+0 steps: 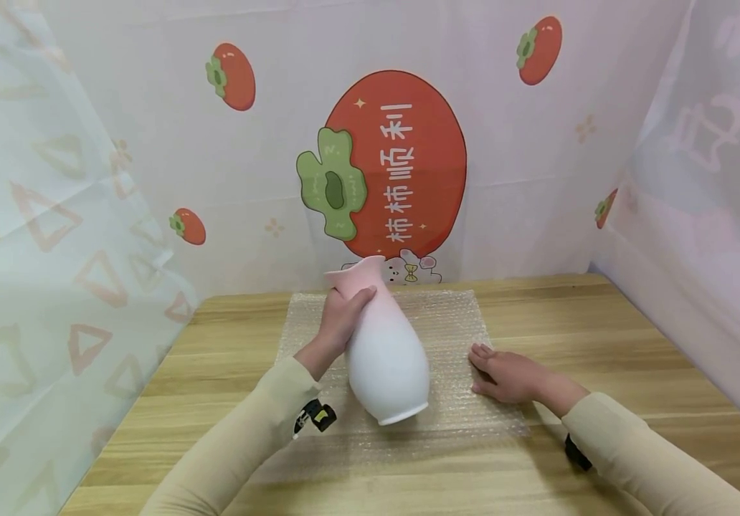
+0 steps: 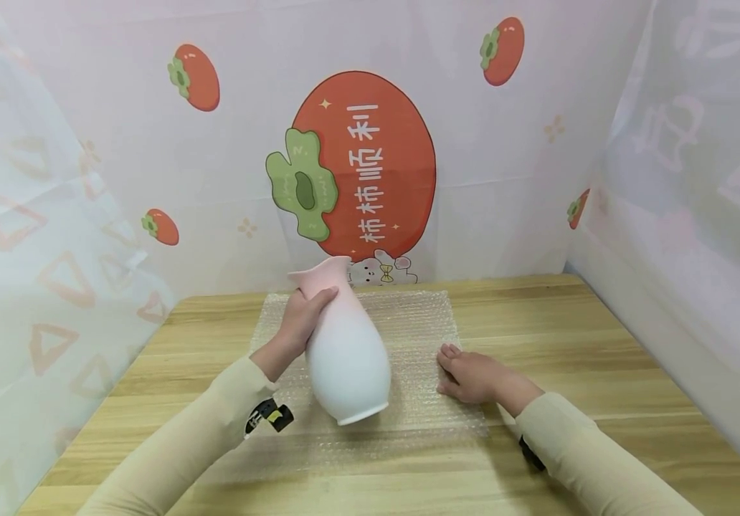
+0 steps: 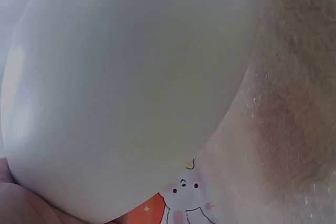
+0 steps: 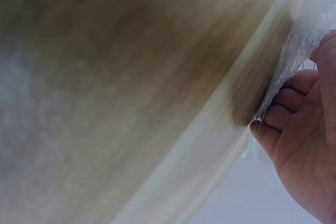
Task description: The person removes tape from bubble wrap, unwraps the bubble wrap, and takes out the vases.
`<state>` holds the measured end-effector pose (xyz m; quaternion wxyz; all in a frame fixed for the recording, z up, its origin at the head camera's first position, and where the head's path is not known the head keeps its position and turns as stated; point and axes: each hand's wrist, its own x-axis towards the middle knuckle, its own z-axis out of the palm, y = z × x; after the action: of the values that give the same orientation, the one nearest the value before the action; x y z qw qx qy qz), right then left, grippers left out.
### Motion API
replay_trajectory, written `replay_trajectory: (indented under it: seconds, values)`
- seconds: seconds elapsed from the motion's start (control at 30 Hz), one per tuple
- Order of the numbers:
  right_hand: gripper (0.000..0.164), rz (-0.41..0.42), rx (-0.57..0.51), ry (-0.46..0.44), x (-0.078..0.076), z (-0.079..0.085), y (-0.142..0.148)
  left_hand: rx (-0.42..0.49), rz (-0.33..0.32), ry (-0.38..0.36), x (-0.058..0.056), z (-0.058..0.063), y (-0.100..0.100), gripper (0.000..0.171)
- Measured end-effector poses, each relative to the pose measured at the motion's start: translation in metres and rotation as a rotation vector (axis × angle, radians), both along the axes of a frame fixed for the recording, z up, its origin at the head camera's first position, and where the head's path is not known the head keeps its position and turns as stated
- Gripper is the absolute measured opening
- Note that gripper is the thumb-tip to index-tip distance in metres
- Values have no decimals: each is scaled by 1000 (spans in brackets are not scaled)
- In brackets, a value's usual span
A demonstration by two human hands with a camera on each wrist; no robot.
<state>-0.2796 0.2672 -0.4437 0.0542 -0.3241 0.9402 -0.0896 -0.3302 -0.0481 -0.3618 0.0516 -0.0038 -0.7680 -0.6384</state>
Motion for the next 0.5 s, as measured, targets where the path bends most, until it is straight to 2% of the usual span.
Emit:
replay_trajectory:
  seconds: [0.3,0.5]
  values:
    - [63,1,-3,-16,1,3,-1,-44,44,107,11,14,-14,71]
    - [62,2,-4,-20,2,5,-1,-61,78,209,16,21,-20,72]
